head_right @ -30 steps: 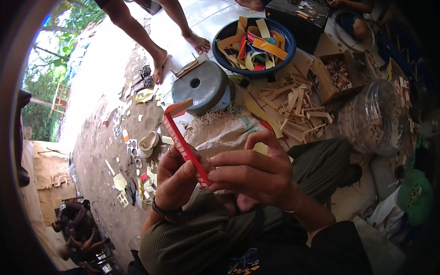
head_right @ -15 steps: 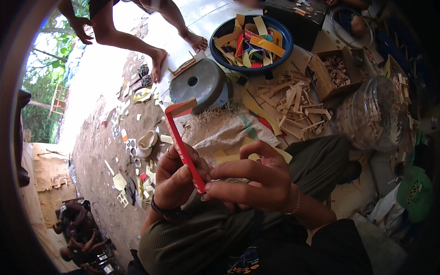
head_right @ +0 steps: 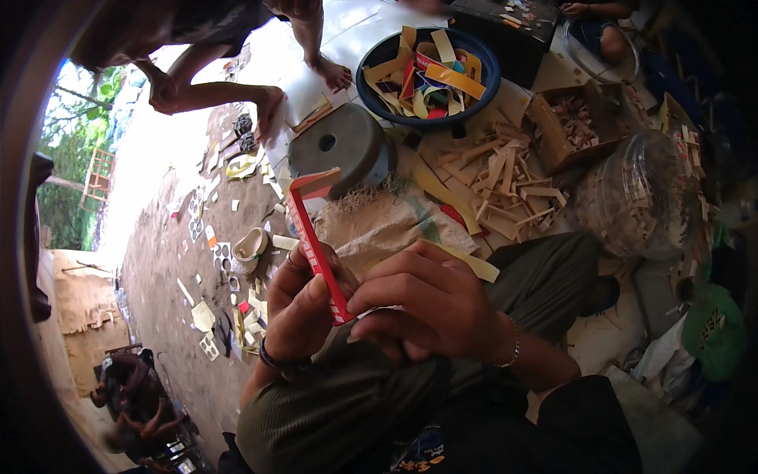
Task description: The person sits on the floor and assembles a small paper craft by folding a red printed strip around a wooden frame. They use scissors to trim excess paper and tuck the ends into the frame, repeating the process with another strip.
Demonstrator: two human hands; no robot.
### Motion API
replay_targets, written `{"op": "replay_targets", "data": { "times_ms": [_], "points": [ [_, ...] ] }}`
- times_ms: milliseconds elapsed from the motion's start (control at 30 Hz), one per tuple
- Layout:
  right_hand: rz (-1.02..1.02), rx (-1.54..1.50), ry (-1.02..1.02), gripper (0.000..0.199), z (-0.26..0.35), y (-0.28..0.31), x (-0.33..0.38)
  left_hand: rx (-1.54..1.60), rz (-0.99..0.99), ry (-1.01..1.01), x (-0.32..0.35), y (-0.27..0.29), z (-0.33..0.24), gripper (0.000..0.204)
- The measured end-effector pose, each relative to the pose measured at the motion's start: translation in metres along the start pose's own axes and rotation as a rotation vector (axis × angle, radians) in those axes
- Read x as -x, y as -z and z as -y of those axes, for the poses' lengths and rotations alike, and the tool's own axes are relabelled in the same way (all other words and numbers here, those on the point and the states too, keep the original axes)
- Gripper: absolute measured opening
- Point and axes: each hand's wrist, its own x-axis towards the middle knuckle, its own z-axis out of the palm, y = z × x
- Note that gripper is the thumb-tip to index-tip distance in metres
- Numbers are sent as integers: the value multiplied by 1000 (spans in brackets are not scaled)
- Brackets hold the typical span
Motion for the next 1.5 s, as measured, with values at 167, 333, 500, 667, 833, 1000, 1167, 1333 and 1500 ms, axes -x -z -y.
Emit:
{"op": "replay_targets", "data": {
  "times_ms": [167, 333, 500, 667, 833, 1000, 1167, 1333, 1500],
  "points": [
    [-64, -212, -221, 34, 2, -5, 3, 208, 84, 33, -4, 6, 3, 35],
    [9, -233, -195, 27, -4, -3, 5, 270, 170, 58, -3, 18, 6, 36],
    [-3, -314, -250, 26, -3, -4, 8, 260, 189, 37, -3, 14, 4, 34],
    [-72, -156, -118, 29, -2, -6, 9, 120, 71, 73, 1, 4, 0, 31],
    [-110, -99, -3, 31, 2, -7, 10, 178, 124, 95, 0, 2, -1, 29],
    [-59, -153, -51, 35, 1, -4, 8, 136, 106, 63, 0, 3, 0, 30],
    [-120, -93, -80, 39, 5, -7, 8, 108, 112, 32, 3, 7, 1, 31],
    [-44, -188, -129, 36, 6, 0, 7, 119, 258, -92, 1, 12, 0, 33],
    [110, -481, -444, 23, 11, 9, 6, -146, 187, -159, 11, 7, -8, 33]
  ]
}}
